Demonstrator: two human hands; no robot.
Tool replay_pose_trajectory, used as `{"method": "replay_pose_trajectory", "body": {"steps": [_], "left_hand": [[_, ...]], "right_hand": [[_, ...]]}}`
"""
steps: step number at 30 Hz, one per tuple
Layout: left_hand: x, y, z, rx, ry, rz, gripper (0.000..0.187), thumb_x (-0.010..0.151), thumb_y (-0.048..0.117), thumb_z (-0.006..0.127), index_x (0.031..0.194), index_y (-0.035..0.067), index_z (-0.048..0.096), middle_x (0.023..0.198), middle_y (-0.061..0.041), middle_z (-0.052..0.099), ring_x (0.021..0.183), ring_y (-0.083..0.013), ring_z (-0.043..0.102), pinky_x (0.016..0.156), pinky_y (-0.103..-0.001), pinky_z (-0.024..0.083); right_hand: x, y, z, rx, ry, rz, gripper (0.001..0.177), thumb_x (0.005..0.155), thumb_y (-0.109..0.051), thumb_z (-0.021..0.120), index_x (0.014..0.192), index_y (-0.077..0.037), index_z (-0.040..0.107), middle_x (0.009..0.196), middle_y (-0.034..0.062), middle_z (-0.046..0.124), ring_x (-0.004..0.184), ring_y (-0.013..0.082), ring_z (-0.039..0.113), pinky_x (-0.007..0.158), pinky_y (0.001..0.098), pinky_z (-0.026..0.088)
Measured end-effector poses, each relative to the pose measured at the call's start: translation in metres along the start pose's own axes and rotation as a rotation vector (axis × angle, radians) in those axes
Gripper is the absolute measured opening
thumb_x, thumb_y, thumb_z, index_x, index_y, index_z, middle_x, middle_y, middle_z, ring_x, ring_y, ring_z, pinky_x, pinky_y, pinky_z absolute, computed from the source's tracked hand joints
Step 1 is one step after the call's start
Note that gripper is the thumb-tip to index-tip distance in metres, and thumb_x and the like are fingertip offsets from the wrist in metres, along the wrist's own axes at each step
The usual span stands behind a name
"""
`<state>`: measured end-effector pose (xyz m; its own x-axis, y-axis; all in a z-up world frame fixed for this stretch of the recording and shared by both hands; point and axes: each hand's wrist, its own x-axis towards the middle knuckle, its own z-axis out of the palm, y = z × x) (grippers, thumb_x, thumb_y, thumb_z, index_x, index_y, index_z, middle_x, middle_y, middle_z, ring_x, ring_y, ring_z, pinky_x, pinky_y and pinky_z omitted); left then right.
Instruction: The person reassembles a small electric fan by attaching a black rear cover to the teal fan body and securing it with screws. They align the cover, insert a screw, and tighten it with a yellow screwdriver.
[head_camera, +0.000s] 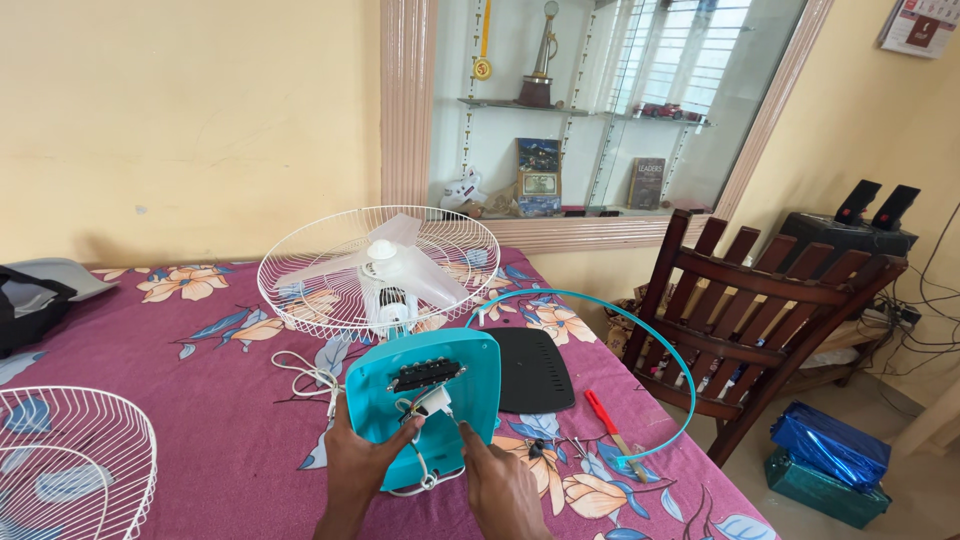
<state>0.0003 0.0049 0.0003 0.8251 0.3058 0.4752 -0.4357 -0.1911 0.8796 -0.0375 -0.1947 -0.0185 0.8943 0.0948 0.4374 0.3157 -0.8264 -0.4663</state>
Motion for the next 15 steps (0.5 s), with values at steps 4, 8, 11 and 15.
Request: {"method": "replay_pose_trajectory", "body": {"steps": [4,8,11,15], "left_hand": [[0.0,0.001,-0.002,0.055,-0.004,-0.033,0.082,0.057,0.031,0.097,0.121,0.0,0.057,0.094,-0.016,0.079,0.08,-0.0259,0.08,0.07,-0.038,0.065],[-0.001,0.004,0.0,-0.014,0.012,0.043,0.078,0.059,0.029,0.095,0.122,0.0,0.058,0.095,-0.017,0.08,0.082,-0.025,0.08,0.07,-0.038,0.065],[-0.001,0.005,-0.002,-0.011,0.011,0.038,0.076,0.06,0.028,0.095,0.121,0.0,0.059,0.095,-0.016,0.08,0.081,-0.0241,0.081,0.07,-0.037,0.065],[-0.002,0.007,-0.001,-0.004,-0.018,-0.041,0.073,0.06,0.025,0.096,0.118,0.001,0.06,0.095,-0.015,0.081,0.081,-0.0227,0.081,0.071,-0.036,0.066]], "right_hand": [[0.001,0.003,0.002,0.294,0.062,0.006,0.036,0.1,-0.019,0.059,0.133,-0.008,0.066,0.064,0.0113,0.066,0.055,0.0219,0.065,0.054,0.0414,0.048],[0.008,0.007,0.003,0.833,-0.109,0.369,0.033,0.101,-0.02,0.058,0.131,-0.008,0.068,0.06,0.0019,0.052,0.046,0.0099,0.042,0.043,0.0299,0.031],[0.009,0.008,0.003,1.329,-0.242,0.634,0.032,0.101,-0.021,0.057,0.129,-0.009,0.066,0.058,-0.0038,0.038,0.042,0.0065,0.026,0.039,0.0262,0.019],[0.009,0.017,-0.004,1.876,-0.328,0.943,0.033,0.104,-0.029,0.059,0.129,-0.008,0.065,0.061,-0.0062,0.032,0.044,0.0032,0.02,0.041,0.0214,0.017]]}}
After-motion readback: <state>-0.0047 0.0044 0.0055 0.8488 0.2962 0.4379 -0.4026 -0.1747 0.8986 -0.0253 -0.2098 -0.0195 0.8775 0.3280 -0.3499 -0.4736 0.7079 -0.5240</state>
